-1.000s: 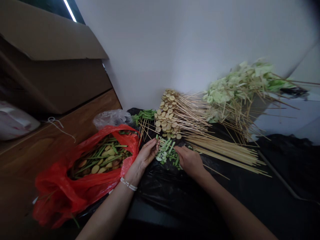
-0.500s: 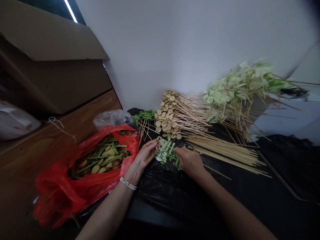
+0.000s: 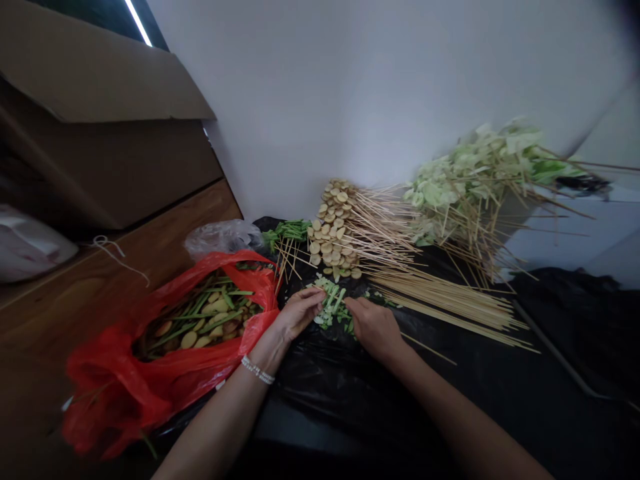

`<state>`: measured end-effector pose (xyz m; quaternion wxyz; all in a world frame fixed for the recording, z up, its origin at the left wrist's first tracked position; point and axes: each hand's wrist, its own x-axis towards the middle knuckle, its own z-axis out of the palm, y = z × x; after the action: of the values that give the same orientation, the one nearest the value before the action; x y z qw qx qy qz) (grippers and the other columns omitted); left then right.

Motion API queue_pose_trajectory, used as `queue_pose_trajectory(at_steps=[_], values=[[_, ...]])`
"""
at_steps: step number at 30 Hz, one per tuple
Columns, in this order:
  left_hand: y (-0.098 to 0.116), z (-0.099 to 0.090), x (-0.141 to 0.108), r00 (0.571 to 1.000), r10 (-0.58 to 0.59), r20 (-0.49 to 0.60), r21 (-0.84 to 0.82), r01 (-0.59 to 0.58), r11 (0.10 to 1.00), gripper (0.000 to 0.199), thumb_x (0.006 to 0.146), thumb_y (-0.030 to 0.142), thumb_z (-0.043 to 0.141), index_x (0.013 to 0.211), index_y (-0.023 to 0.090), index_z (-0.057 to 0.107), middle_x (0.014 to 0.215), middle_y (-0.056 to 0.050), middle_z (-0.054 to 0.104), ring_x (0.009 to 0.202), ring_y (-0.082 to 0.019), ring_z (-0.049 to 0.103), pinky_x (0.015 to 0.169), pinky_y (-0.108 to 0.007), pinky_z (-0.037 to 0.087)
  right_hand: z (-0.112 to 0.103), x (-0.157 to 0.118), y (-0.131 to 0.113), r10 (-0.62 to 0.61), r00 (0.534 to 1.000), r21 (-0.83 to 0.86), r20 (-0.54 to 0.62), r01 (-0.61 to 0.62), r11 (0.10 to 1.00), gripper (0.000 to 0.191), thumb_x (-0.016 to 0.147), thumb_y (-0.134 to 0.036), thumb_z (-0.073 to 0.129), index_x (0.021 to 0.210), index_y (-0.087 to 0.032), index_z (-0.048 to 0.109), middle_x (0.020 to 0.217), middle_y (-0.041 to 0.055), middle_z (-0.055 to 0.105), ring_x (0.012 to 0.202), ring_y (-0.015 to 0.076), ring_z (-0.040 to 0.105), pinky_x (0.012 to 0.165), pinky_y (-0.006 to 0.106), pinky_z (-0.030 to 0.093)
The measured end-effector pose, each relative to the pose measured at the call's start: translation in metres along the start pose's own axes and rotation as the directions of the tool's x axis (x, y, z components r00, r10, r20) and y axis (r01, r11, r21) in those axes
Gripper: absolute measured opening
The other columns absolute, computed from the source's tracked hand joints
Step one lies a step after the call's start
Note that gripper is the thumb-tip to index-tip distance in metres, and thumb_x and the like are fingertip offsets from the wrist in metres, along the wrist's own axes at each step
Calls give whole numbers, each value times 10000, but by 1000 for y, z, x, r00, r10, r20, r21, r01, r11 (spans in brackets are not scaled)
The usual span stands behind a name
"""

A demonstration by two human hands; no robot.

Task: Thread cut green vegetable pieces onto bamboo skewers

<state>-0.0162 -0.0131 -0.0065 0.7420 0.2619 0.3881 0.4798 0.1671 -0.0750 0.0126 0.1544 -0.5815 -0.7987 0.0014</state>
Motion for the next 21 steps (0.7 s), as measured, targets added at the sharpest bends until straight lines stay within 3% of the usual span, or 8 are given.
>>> queue_pose_trajectory(at_steps=[6,8,10,13,17,19,21], values=[[-5,9,0,996,94,2,28,-94,995,251,562,187,851,761,111,719,727,-26,676,622,-80,592,596,-173,467,-1,2,8,8,997,18,-83,-6,1000,324,942,-218,353,1124,-244,620,847,29,659,721,141,600,581,228,338],[-7,12,-2,988,142,54,114,-147,983,298,618,310,822,828,119,731,762,-51,686,674,-107,601,640,-200,468,-3,4,16,47,985,48,-165,-39,998,326,950,-238,350,1120,-236,628,870,38,666,741,145,602,609,225,358],[-11,15,-6,968,205,145,303,-241,922,311,681,395,762,834,125,736,784,-70,691,695,-132,595,667,-231,460,-5,6,26,104,963,89,-250,-84,993,337,962,-258,337,1117,-225,635,906,51,675,778,147,604,656,222,379],[-18,21,-14,889,300,345,612,-455,646,224,729,380,717,744,157,736,749,-63,671,707,-163,571,691,-262,431,-7,9,36,145,938,122,-314,-112,986,342,965,-266,339,1116,-213,641,934,61,684,821,152,606,709,224,397],[-28,24,-20,776,284,564,748,-625,222,141,776,332,668,755,210,736,758,-56,631,760,-186,545,727,-282,391,-7,10,36,133,947,101,-293,-108,989,334,960,-262,350,1101,-217,649,924,58,685,831,154,607,727,226,403],[-31,24,-20,759,281,587,772,-629,87,142,754,354,686,764,218,727,784,-62,625,806,-207,540,749,-296,379,-6,9,33,127,952,83,-279,-108,991,336,961,-262,347,1102,-218,650,917,57,683,827,153,609,724,227,404],[-34,23,-20,757,303,579,789,-614,25,150,732,368,701,759,221,714,785,-63,615,822,-221,530,759,-304,375,-6,8,31,125,955,72,-267,-109,991,341,962,-259,342,1110,-218,647,918,57,681,821,150,608,715,225,403]])
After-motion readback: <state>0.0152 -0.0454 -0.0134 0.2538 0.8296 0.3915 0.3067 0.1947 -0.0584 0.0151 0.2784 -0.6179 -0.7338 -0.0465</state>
